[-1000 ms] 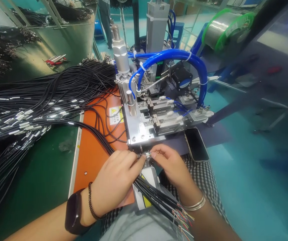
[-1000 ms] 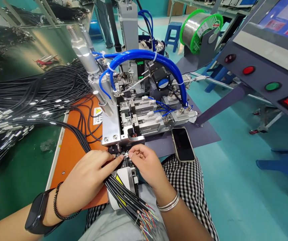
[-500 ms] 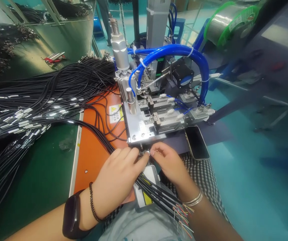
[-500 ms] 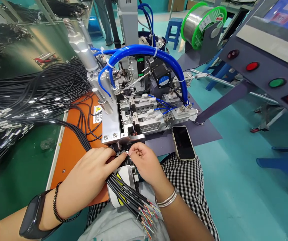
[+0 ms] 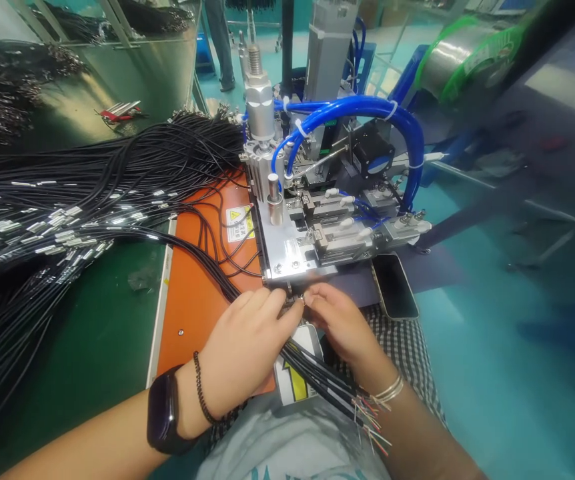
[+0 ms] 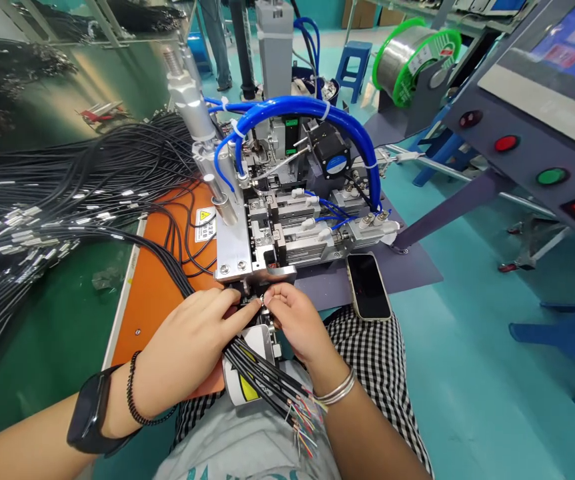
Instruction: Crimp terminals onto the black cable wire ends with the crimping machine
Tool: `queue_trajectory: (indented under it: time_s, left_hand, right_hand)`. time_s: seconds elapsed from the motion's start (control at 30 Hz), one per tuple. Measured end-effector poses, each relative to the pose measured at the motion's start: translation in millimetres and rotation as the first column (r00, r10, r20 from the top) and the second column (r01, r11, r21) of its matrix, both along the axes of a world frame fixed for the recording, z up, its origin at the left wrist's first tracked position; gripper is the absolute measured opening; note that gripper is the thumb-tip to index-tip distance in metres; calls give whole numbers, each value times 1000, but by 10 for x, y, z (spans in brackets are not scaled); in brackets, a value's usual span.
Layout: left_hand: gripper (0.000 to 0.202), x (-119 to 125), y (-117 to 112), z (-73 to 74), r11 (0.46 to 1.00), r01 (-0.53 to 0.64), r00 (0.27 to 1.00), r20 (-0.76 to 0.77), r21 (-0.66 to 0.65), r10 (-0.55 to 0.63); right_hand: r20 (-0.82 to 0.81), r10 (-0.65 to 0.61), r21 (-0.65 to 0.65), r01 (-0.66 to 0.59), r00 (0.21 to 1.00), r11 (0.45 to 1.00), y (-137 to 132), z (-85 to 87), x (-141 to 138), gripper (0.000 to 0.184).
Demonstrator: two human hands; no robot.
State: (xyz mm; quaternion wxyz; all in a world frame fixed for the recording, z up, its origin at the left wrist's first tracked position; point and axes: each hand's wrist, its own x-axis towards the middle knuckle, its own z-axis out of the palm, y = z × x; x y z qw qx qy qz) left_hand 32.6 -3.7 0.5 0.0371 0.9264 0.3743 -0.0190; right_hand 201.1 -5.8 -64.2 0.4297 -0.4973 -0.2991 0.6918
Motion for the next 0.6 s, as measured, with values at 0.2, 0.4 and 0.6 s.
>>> queue_trajectory:
  time_s: [0.2,0.4,0.6]
  left_hand:
    - [20,-111,6,-70,998,-46,994,104,36,42]
    - [19,-128,-18,-55,999,-42,995,93,24,39]
    - [17,-125,-10,-68,997,-19,993,119,77,10]
  right_hand:
    - [197,-30,133,4,980,991,-38,79,52,22]
    - [305,-34,112,-1,952,994,-30,75,67,25]
    - [463,-35,157,-43,886,987,-28,175,70,21]
